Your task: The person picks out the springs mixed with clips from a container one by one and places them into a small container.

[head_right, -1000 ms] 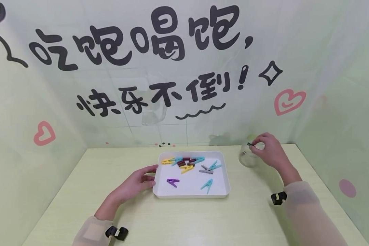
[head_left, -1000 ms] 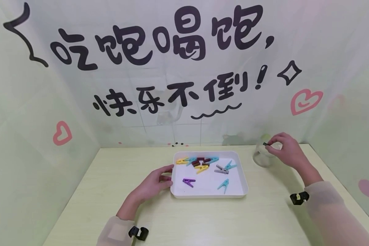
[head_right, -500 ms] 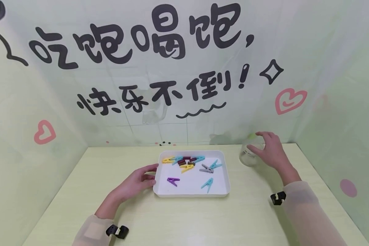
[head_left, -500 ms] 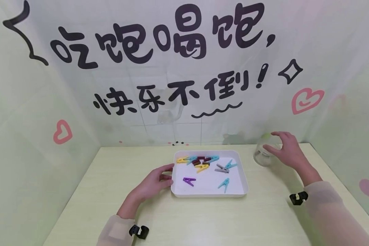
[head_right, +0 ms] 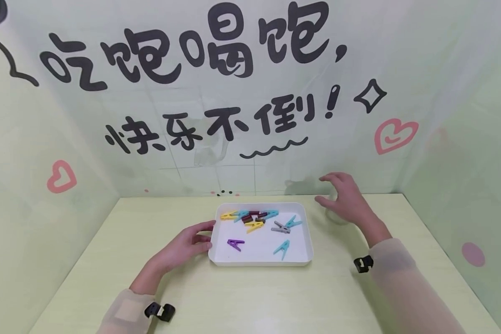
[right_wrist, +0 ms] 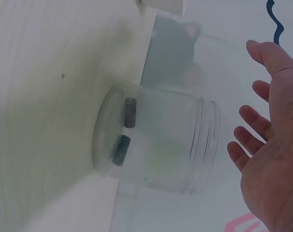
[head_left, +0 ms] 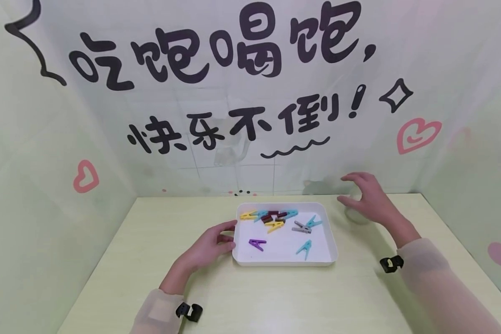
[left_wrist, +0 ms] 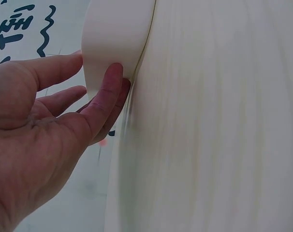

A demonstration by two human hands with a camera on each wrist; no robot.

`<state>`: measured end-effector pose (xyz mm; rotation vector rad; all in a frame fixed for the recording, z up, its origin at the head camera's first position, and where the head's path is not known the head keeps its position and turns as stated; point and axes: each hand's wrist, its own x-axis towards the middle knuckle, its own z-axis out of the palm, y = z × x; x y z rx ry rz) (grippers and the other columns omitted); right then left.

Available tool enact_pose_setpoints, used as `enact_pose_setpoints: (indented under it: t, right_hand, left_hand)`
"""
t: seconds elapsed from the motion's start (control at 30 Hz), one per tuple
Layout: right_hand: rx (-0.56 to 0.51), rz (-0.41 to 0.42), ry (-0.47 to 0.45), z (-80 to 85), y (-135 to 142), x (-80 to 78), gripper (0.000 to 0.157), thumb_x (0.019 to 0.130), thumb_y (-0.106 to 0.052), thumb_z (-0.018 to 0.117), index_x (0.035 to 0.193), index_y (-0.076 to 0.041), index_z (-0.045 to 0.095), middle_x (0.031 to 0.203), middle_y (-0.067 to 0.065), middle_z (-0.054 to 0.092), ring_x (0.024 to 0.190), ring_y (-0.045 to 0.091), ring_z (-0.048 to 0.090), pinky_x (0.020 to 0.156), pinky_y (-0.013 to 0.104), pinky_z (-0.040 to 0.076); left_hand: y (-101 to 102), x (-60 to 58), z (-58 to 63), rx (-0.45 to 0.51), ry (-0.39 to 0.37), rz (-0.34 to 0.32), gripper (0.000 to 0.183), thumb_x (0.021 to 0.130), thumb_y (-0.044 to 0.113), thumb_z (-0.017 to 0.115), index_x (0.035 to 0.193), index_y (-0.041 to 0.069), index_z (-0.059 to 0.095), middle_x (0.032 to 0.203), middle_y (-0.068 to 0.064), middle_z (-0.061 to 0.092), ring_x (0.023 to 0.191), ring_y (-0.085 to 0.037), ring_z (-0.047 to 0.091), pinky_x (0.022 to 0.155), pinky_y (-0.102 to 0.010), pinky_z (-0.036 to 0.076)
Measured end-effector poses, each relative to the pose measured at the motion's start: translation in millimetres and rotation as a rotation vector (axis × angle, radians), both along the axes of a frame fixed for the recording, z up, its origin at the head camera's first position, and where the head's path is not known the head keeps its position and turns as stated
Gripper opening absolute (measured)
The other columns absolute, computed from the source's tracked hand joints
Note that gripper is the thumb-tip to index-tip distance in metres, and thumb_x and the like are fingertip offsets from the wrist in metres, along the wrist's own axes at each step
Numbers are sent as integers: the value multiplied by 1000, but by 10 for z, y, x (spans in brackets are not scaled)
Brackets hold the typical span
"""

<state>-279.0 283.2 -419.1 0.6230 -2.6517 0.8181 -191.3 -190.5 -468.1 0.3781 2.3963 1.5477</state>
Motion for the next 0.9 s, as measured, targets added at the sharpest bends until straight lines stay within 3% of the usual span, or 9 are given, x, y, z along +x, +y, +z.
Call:
enact_pose_setpoints:
  t: [0.77,0.9]
  right_hand:
    - [195,164,-132,104,-739,-158,34,93,-24,84,124,-16,74,149,19,55,143,43,41,118,64,35]
    - [234,215,-114,139,-835,-190,28,93,-22,84,119,-16,77,145,21,58,140,45,43,116,66,36]
  left_hand:
    - [-10,-2,-2,-1,1,2,62,103,0,67,160,-1,42,152,-19,53,122,-31,63,99,-38,59]
    - [-15,-3,0,3,2,-1,62,103,0,67,160,-2,42,152,-20,53,122,-31,63,98,-38,59]
